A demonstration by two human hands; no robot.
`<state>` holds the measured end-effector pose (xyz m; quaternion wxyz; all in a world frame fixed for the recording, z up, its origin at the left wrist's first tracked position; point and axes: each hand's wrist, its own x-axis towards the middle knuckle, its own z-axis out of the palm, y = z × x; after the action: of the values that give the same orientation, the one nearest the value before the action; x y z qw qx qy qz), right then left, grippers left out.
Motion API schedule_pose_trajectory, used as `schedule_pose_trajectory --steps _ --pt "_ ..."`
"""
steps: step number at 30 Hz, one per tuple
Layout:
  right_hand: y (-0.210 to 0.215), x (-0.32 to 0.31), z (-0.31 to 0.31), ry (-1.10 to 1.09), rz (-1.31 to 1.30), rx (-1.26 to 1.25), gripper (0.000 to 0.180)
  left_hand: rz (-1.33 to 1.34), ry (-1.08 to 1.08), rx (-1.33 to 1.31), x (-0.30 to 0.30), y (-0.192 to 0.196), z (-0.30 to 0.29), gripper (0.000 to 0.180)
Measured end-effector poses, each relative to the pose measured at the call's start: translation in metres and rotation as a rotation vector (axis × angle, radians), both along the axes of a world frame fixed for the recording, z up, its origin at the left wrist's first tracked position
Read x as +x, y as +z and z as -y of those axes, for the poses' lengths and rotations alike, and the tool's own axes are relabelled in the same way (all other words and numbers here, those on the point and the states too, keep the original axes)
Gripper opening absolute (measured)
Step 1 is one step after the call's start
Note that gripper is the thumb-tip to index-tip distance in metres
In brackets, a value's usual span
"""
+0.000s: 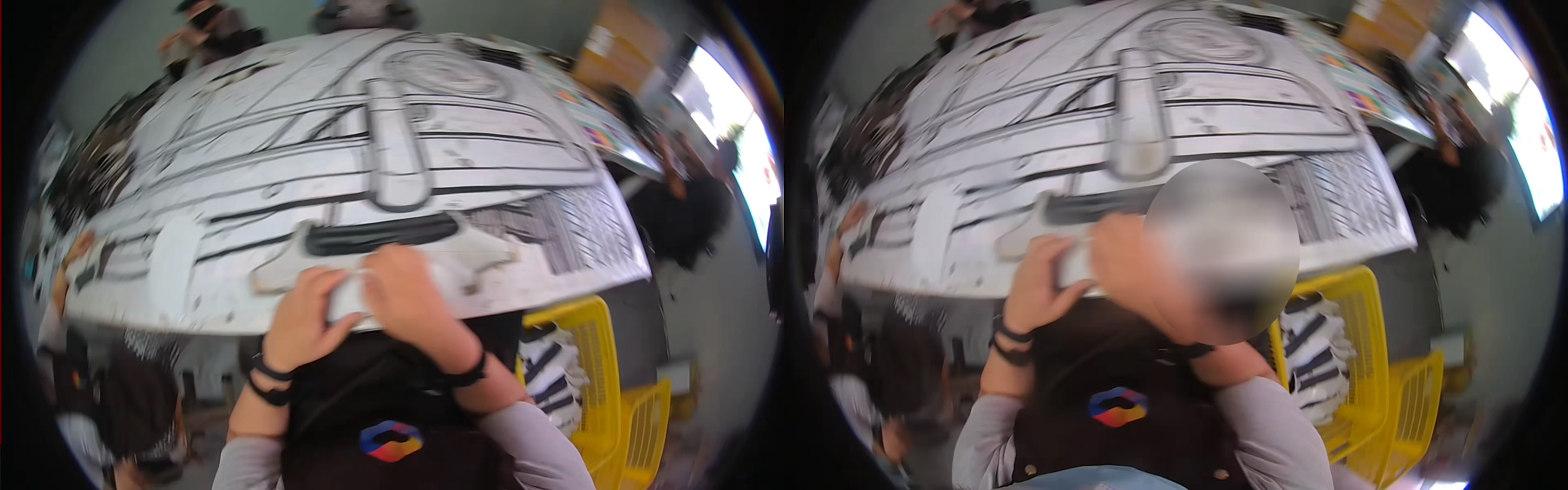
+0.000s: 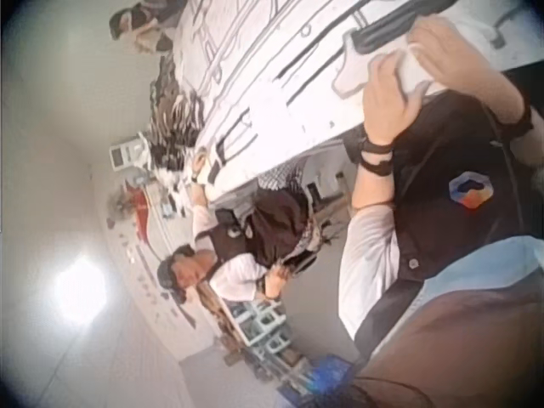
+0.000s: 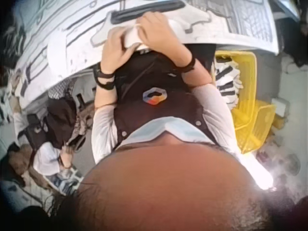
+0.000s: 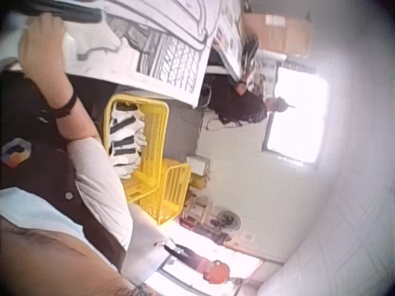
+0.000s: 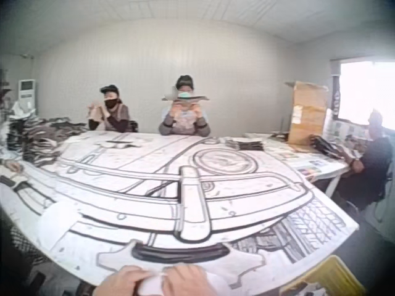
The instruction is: Manually aligning and pressing together layers of shoe components for assembly.
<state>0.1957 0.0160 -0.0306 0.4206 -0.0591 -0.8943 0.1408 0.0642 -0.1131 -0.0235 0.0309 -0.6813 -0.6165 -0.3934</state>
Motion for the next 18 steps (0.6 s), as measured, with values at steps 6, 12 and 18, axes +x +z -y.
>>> schedule_pose_trajectory --steps 6,12,18 --pt "0.004 0.015 0.0 -0.042 0.098 -0.164 0.012 0.051 -0.074 -0.013 -0.004 -0.007 0.007 0.047" --pt "0.009 0.015 0.006 -0.112 0.161 -0.369 0.023 0.069 -0.093 0.06 -0.007 -0.012 0.012 0.034" --pt "0.008 0.008 0.004 -0.143 0.254 -0.298 0.029 -0.002 -0.027 0.056 -0.009 -0.01 0.022 0.019"
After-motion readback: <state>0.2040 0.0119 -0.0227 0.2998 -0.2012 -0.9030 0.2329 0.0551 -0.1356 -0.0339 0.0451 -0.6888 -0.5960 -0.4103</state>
